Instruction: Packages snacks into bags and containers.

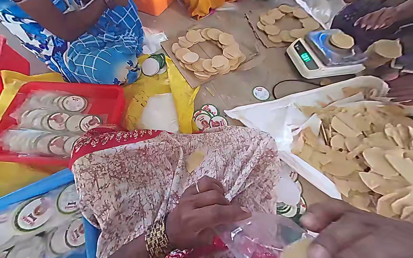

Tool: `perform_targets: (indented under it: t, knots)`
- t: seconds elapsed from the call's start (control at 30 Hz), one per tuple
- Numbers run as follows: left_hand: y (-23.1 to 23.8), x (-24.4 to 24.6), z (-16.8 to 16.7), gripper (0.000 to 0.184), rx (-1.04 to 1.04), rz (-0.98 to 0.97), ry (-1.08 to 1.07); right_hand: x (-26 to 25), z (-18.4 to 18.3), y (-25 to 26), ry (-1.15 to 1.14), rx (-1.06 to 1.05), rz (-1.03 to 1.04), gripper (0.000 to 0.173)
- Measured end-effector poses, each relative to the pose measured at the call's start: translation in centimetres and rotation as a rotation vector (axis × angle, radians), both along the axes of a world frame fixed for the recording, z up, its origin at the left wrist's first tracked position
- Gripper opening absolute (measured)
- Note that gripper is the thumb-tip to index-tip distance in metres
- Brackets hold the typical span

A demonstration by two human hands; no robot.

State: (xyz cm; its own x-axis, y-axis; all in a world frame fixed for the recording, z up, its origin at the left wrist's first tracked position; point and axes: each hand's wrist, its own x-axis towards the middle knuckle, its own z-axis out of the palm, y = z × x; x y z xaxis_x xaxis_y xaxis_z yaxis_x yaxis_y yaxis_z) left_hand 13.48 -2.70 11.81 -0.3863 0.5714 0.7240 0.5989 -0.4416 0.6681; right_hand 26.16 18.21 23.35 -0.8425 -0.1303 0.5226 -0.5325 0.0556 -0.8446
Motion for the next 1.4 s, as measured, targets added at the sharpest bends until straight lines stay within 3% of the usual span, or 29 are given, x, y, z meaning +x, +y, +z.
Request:
perform_targets:
  t: [0.07,0.23,0.37,0.53,0.7,0.9,1.0,1.1,1.33,1.4]
  knots:
    - [0.1,0.0,-0.1,0.011,-0.002,0.005,-0.022,-0.6,-0.3,-0.9,-0.036,0.028,-0.039,0.029]
    - [0.1,0.4,-0.6,0.017,0.004,-0.047,-0.152,-2.1,-2.5,-3.0,-0.102,0.033,-0.253,0.010]
    - [-0.4,1.0,-1.1,0.016,-0.061,-0.160,-0.373,-2.3,-5.2,-3.5,-0.192,-0.037,-0.387,0.027]
    - [-1.1,1.5,-0.7,0.018,-0.168,-0.334,-0.816,-2.5,-6.8,-4.4,-0.350,-0.192,-0.540,0.047]
    - [-1.4,1.3,-0.7,0.019,-0.194,-0.398,-1.081,-1.6,-8.2,-4.3,-0.473,-0.220,-0.536,0.050]
    - [-1.1,1.4,-0.8,0.036,-0.304,-0.409,-0.954,-1.0,-7.5,-3.2,-0.628,-0.218,-0.495,0.054]
    - [-0.8,1.4,-0.7,0.049,-0.336,-0.386,-0.919,-1.2,-7.4,-3.0,-0.619,-0.133,-0.510,0.035]
    - [-1.0,1.2,-0.7,0.056,-0.354,-0.363,-0.950,-0.8,-7.8,-3.0,-0.610,0.015,-0.473,0.028]
    - [-0.3,1.4,-1.1,0.060,-0.408,-0.315,-0.926,-0.2,-8.9,-3.8,-0.683,0.242,-0.504,0.039]
    - [-0.2,1.1,-1.3,0.064,-0.416,-0.332,-0.928,0.0,-8.8,-3.7,-0.721,0.197,-0.512,0.036]
